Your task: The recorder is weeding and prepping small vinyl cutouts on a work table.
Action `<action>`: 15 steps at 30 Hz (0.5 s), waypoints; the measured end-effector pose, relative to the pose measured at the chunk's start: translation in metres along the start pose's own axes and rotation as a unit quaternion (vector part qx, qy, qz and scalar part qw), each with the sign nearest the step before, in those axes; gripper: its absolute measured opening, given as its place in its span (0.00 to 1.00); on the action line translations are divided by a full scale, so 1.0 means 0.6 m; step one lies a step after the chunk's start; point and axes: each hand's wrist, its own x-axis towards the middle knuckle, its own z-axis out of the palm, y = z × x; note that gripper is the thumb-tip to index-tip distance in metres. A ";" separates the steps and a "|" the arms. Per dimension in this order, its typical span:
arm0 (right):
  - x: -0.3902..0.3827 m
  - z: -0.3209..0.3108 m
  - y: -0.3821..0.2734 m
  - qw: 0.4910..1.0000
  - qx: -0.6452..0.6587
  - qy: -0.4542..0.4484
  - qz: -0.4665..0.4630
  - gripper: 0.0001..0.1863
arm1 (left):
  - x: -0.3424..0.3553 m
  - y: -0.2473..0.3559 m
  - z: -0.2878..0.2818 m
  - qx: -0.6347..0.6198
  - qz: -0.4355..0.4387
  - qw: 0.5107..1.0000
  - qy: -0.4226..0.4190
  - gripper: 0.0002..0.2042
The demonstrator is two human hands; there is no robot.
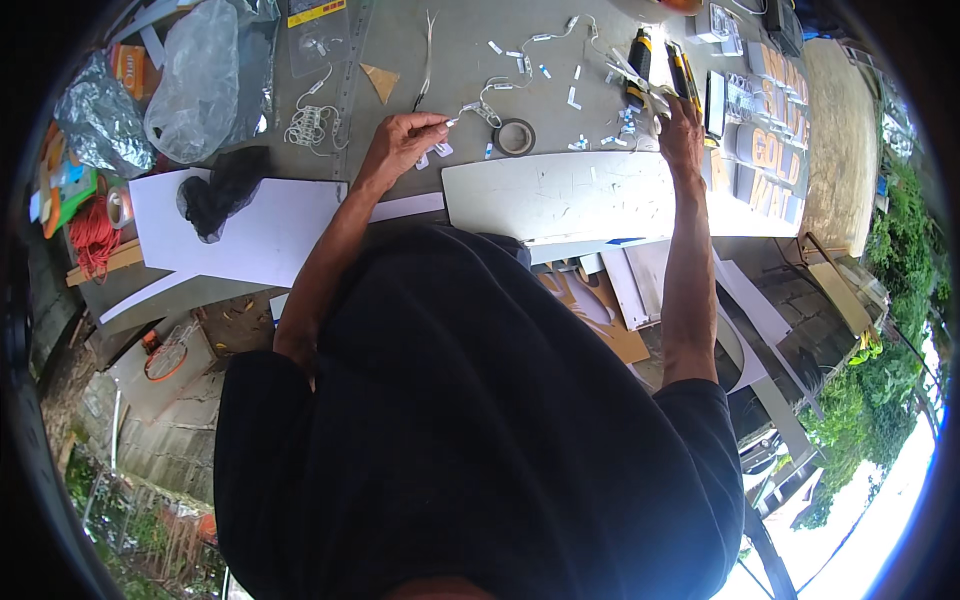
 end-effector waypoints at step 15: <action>-0.018 -0.040 -0.058 0.992 0.097 -0.069 0.038 0.24 | 0.003 0.006 -0.002 -0.092 -0.051 0.994 0.008 0.11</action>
